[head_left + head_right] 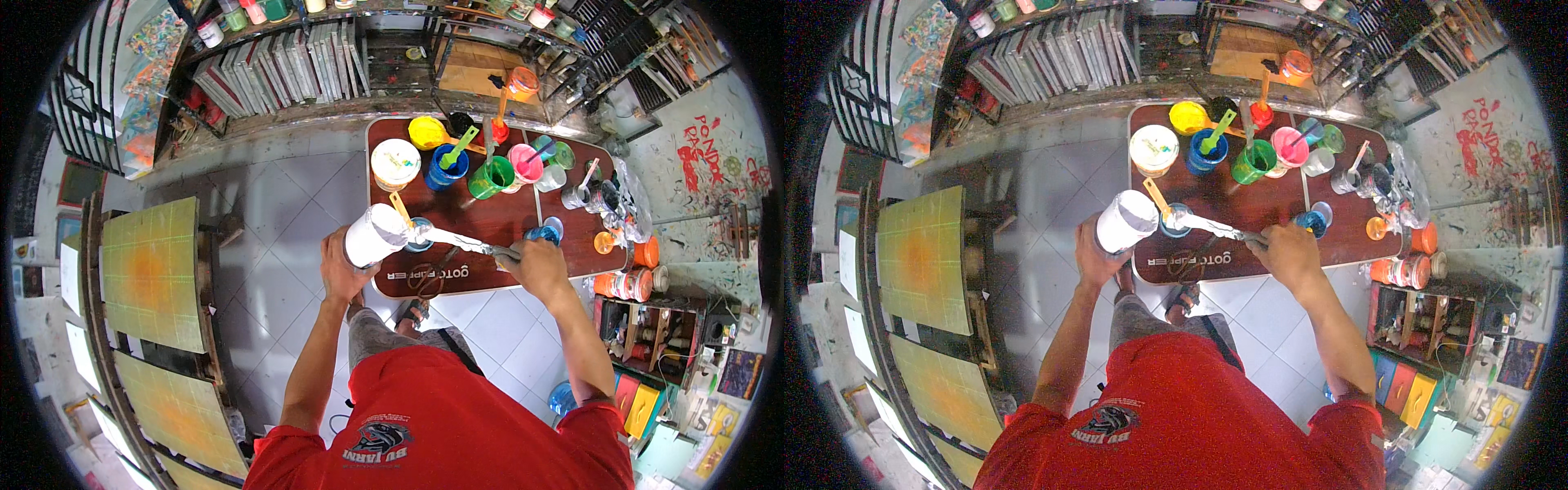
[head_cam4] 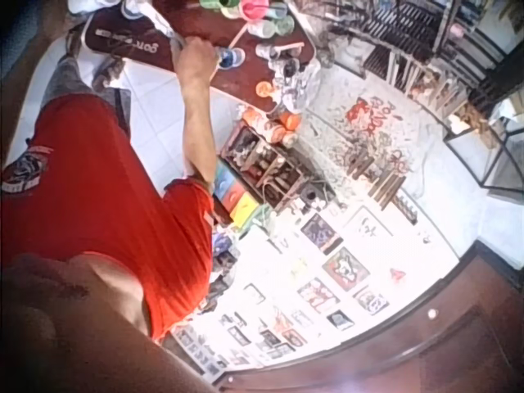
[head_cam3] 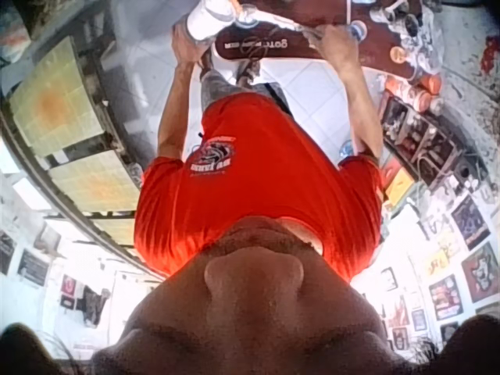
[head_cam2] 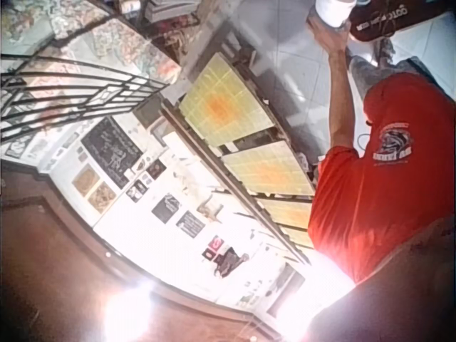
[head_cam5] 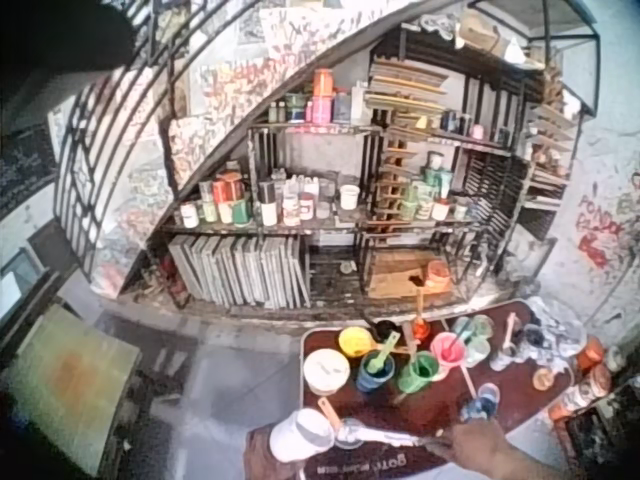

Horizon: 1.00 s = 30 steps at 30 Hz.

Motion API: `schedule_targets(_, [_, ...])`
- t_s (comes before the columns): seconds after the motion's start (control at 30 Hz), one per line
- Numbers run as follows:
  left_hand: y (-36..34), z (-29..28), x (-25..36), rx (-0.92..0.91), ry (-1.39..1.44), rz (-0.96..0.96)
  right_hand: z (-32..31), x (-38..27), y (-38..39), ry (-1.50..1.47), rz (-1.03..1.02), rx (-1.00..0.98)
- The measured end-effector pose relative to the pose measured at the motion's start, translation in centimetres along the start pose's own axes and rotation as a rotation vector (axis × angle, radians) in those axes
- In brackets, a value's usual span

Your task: The person picks up several containers of ink from a shelf, brings them to a table, and mixes a light blue paint by pouring white ink into a container and stirring it with a tool.

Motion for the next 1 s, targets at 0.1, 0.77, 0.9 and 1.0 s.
schedule_targets(0.1, [0.1, -0.2, -0.1, 0.016, 0.012, 0.000, 0.2, -0.7, 0.4, 0.053, -0.070, 0.050])
schedule_targets(0.77, [2.0, -1.5, -1.4, 0.075, 0.012, -0.042, 0.9, -5.1, 1.0, 0.285, -0.396, 0.185])
schedule_targets(0.9, [2.3, -1.8, -1.8, 0.073, 0.009, -0.048, -0.4, -6.3, 0.5, 0.291, -0.407, 0.151])
schedule_targets(1.0, [2.4, -2.0, -2.1, 0.079, 0.015, -0.051, 0.4, -6.5, -0.3, 0.325, -0.431, 0.151])
Point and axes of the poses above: each hand's wrist, its own y-axis away from the middle knuckle, its own z-axis out of the palm, x = y × z, the point moved 9 cm from there along -y, towards the middle knuckle, and after that the axes turned 8 degrees about x, right-handed, at the moved point
